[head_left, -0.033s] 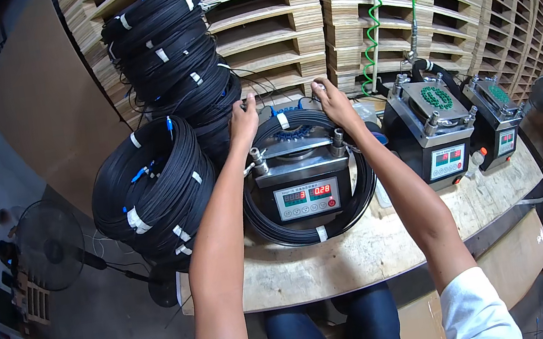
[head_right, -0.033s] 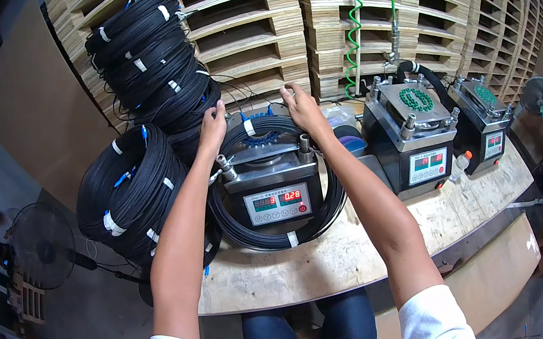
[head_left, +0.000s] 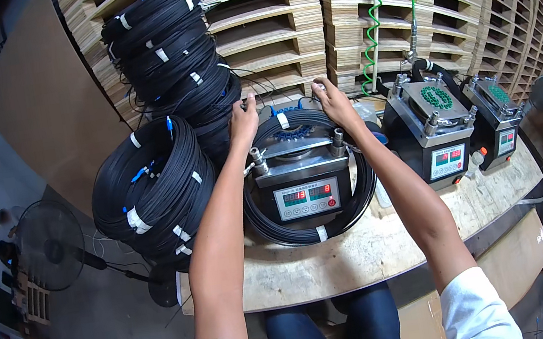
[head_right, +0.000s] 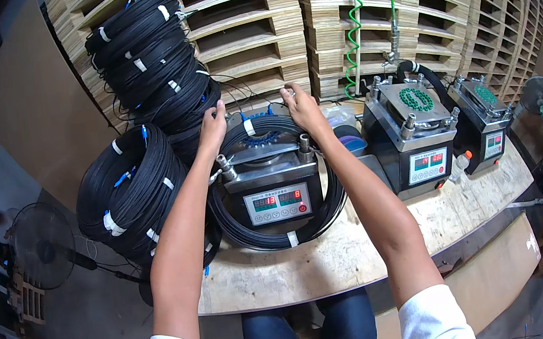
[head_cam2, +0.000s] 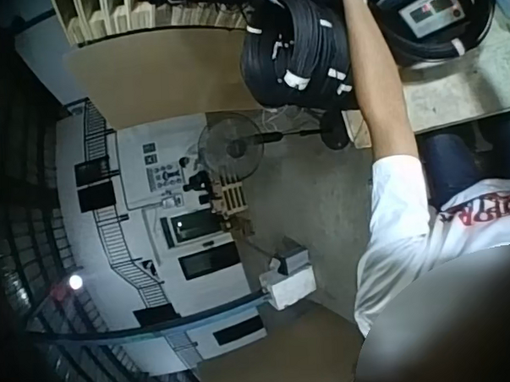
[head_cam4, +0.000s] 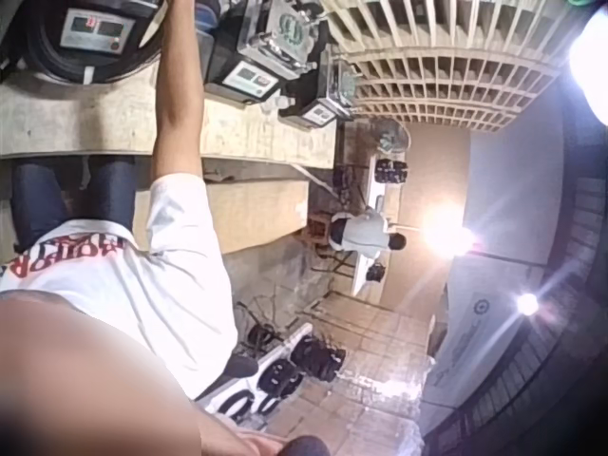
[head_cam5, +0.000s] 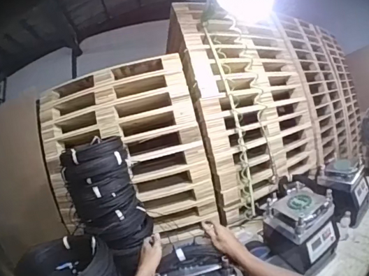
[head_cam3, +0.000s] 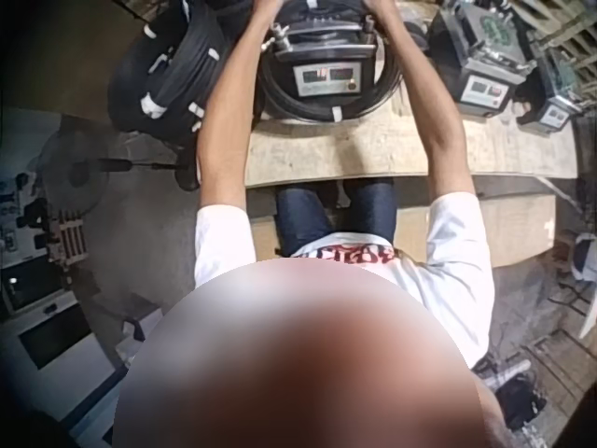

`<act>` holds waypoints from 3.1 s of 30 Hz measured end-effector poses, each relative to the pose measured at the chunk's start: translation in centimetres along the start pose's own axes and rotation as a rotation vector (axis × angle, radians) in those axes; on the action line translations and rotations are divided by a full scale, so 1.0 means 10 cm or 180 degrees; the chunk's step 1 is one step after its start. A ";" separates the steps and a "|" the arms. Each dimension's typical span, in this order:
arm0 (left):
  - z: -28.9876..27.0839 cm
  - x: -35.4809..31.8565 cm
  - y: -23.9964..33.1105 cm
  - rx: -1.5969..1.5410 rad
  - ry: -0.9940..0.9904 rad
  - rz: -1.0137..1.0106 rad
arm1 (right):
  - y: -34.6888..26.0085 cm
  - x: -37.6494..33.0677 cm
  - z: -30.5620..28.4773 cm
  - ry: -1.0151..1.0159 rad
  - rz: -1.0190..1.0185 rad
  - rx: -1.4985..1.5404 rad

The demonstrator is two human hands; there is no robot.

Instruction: The user is using a polishing machine to polish the ends of a fiber optic cable.

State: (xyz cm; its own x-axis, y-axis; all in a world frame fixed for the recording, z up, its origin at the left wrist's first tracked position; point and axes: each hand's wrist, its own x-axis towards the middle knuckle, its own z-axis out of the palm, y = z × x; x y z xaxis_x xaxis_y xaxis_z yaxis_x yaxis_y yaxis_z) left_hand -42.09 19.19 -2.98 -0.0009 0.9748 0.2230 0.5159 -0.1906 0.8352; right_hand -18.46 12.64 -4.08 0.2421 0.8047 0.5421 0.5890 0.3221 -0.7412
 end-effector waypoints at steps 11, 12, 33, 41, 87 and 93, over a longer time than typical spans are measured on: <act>0.03 0.01 -0.07 0.0069 0.0371 0.0233 | -0.10 -0.02 0.00 0.0163 -0.0008 0.0201; 0.02 0.01 -0.09 0.0086 0.0331 0.0302 | -0.11 -0.02 0.00 0.0164 -0.0010 0.0202; 0.00 0.02 -0.10 0.0029 0.0287 0.0251 | -0.07 -0.02 0.02 0.0092 0.0155 0.0223; 0.00 0.00 -0.06 -0.0085 0.0197 0.0091 | -0.13 -0.02 -0.02 -0.0095 0.0505 -0.0234; 0.00 -0.02 -0.02 -0.0173 0.0147 0.0062 | -0.02 -0.01 -0.02 0.0028 0.0279 -0.0130; -0.04 -0.05 0.00 0.0062 0.0187 0.0026 | -0.08 -0.04 -0.02 -0.0028 0.0195 0.0080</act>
State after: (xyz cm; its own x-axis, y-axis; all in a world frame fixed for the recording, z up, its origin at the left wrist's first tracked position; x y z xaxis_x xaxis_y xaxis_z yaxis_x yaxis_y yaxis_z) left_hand -42.44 18.65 -2.91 -0.0465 0.9646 0.2595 0.5327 -0.1958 0.8233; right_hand -18.90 11.97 -3.66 0.2703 0.8277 0.4919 0.5538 0.2843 -0.7826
